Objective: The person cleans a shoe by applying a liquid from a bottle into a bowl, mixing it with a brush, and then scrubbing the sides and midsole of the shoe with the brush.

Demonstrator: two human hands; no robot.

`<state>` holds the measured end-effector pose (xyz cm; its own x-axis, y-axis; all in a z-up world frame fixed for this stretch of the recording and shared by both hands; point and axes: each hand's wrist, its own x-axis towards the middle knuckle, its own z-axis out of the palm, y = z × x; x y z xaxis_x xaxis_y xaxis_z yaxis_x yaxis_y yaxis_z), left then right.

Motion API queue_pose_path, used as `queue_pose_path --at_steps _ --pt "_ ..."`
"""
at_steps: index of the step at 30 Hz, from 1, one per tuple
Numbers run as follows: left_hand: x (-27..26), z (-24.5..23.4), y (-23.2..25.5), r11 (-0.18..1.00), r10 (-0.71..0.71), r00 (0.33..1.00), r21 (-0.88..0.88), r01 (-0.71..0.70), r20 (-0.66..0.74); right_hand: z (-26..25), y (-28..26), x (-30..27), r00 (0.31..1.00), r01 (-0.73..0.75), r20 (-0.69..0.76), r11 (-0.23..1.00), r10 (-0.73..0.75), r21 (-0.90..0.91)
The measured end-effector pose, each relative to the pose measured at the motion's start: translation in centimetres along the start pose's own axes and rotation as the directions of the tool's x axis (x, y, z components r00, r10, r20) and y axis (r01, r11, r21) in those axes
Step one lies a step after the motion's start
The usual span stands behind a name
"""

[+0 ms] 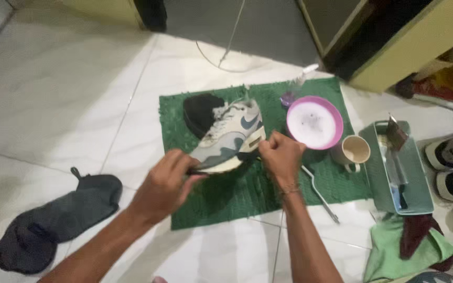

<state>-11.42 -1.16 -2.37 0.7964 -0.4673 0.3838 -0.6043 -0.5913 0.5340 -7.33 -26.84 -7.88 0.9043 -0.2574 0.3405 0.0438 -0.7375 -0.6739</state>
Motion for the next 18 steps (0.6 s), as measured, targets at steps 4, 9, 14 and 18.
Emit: queue_pose_path --at_steps 4,9,14,18 --pt "-0.4 0.4 0.9 0.993 0.054 0.997 0.100 -0.059 0.052 -0.9 -2.5 -3.1 0.970 0.241 -0.050 0.970 -0.240 0.033" --pt "1.6 1.4 1.4 0.991 0.043 0.999 0.127 -0.045 0.020 -1.8 -2.5 -1.3 0.989 0.065 -0.129 0.998 -0.065 -0.010" --pt "2.4 1.0 1.9 0.992 0.043 0.999 0.116 -0.040 -0.026 0.4 -0.9 -1.4 0.969 0.172 -0.162 0.980 -0.187 -0.101" --pt "2.6 0.6 1.8 0.998 -0.001 0.999 0.055 0.003 -0.040 -0.8 1.1 -2.2 0.980 -0.132 -0.121 0.973 0.157 0.188"
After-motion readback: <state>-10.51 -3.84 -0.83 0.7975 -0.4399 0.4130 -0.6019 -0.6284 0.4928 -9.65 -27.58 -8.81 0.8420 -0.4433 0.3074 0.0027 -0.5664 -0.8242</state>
